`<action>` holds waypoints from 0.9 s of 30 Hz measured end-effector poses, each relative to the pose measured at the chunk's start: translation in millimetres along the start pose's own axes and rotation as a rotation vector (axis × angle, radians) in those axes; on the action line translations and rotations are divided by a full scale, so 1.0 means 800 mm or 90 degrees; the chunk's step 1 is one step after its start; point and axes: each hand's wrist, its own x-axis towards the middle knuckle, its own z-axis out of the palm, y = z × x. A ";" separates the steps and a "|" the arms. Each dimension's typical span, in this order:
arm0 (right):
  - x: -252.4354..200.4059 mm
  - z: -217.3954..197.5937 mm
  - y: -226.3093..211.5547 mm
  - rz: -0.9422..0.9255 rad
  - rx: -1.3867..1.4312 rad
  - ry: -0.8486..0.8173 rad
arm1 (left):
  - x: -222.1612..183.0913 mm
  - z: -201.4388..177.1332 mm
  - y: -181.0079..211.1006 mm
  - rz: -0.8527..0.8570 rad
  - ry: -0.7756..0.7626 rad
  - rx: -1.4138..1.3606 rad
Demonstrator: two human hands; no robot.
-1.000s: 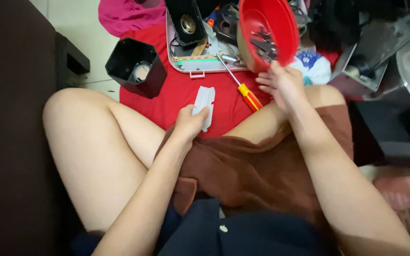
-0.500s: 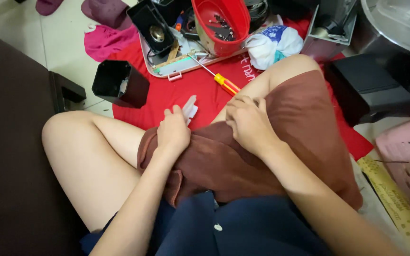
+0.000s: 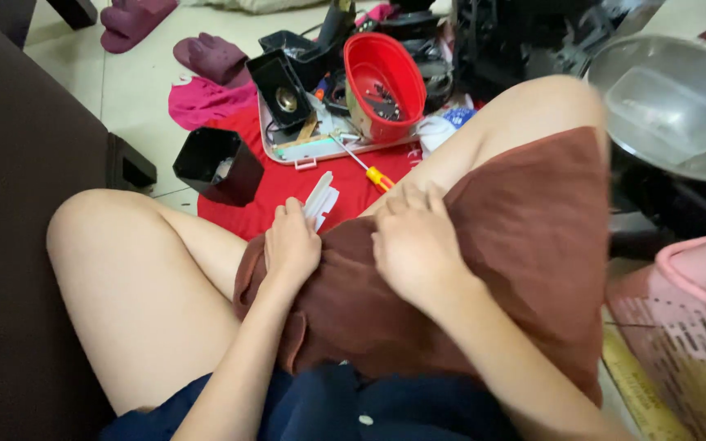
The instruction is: The person sits on the floor and works on small appliance components. They twist open a black housing, handle white plastic strips, scrape and rub a small yellowish part with a strip, then scrub a black ring-shaped part with a toothbrush.
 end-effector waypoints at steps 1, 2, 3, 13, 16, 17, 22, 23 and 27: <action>0.011 0.001 -0.012 0.000 -0.011 0.003 | 0.008 0.002 -0.005 0.004 0.004 -0.010; 0.019 0.002 -0.022 -0.007 0.002 -0.032 | 0.014 0.007 -0.007 0.000 0.007 -0.024; 0.028 0.004 -0.031 -0.013 0.015 -0.067 | 0.021 0.012 -0.010 -0.004 0.010 -0.037; -0.002 0.033 0.010 0.096 -0.242 -0.235 | -0.011 -0.012 0.019 0.041 0.128 -0.171; -0.015 0.013 0.013 0.127 -0.283 -0.259 | 0.006 0.001 0.008 0.037 0.175 -0.168; -0.025 -0.002 0.005 0.110 -0.253 -0.245 | 0.004 -0.004 0.013 0.037 0.176 -0.154; -0.052 -0.039 -0.014 0.059 -0.180 -0.256 | -0.005 -0.047 0.041 0.053 0.147 -0.107; -0.052 -0.044 -0.017 0.060 -0.179 -0.308 | 0.005 -0.047 0.036 0.059 0.148 -0.114; -0.075 0.031 0.014 -0.096 -0.158 -0.127 | 0.029 -0.055 0.008 0.003 0.186 -0.049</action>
